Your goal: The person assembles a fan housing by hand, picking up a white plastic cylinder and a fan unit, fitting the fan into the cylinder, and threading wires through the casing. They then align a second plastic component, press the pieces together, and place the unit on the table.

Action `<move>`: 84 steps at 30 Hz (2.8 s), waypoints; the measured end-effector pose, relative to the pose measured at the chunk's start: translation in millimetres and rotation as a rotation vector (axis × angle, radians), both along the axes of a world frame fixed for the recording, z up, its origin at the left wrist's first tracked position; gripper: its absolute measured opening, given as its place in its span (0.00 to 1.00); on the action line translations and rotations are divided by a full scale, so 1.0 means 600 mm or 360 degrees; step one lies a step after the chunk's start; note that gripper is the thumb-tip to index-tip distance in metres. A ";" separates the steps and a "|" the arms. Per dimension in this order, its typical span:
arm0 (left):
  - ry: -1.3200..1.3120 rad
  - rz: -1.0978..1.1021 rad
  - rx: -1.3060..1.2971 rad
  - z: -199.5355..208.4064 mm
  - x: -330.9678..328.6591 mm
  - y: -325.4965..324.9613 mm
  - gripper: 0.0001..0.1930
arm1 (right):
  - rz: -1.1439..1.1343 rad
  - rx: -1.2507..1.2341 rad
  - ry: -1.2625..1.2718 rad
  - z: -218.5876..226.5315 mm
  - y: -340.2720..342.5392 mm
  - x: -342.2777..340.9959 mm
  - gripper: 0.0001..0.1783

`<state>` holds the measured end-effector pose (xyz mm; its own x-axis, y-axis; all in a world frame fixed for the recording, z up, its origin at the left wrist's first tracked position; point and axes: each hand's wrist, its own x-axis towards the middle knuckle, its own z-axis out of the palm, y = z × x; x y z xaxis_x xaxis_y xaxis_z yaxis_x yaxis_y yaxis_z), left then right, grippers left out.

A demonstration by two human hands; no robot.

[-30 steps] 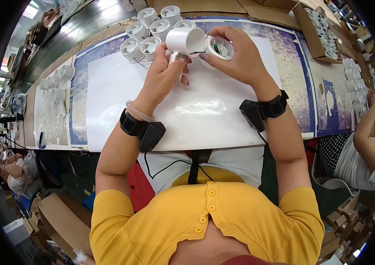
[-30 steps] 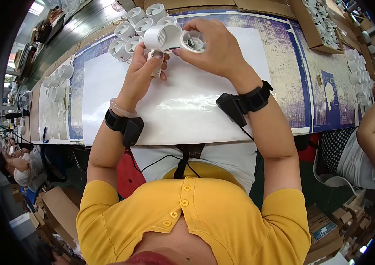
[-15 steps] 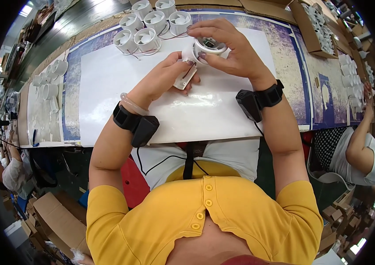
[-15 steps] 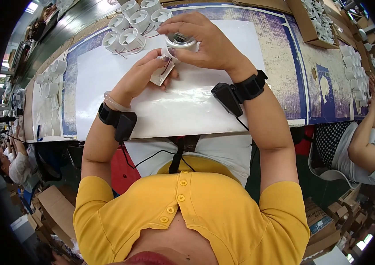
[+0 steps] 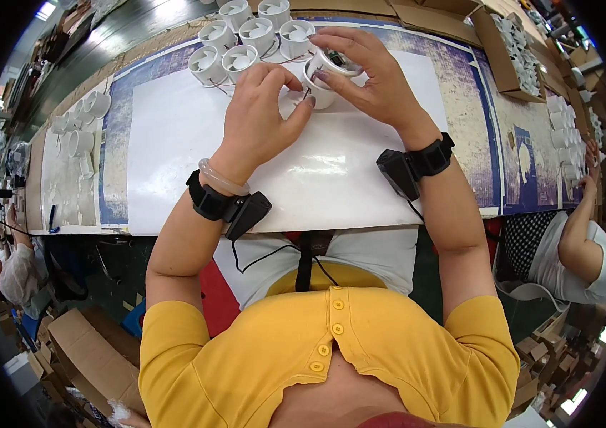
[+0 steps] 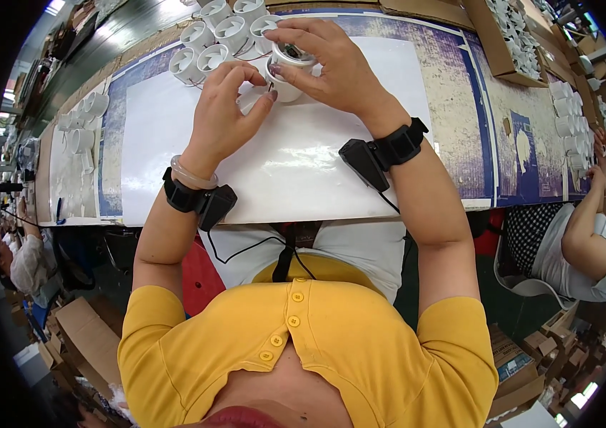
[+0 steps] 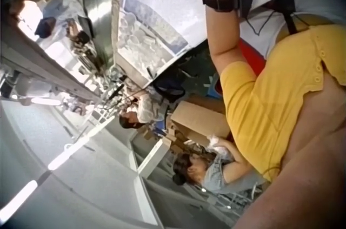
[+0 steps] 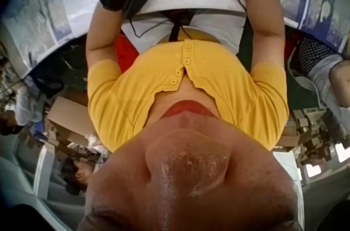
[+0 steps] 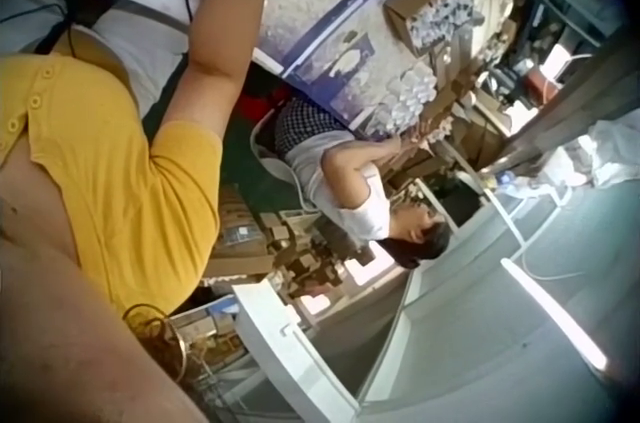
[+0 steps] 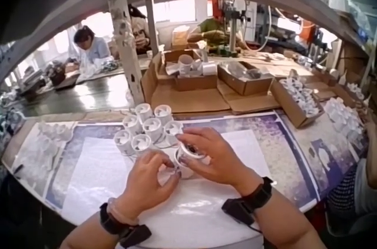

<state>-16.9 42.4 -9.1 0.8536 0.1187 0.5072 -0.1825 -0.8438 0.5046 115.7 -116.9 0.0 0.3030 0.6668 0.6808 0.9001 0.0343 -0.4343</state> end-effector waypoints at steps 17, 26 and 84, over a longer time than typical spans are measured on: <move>0.0074 0.0122 -0.0051 -0.012 0.008 0.006 0.04 | 0.0126 -0.0078 -0.0081 0.001 0.004 -0.001 0.21; -0.0116 0.0042 0.0419 0.005 0.001 0.012 0.04 | 0.0159 -0.0173 -0.0204 0.000 0.009 0.000 0.20; 0.0665 -0.0854 -0.2281 -0.015 0.017 -0.010 0.28 | 0.0588 0.0118 0.1129 -0.021 0.035 -0.042 0.16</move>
<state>-6.9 36.3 -18.1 0.9967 -0.0763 -0.0265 0.0593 0.4696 0.8809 90.2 -95.6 -12.6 0.4485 0.7691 0.4552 0.3353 0.3274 -0.8834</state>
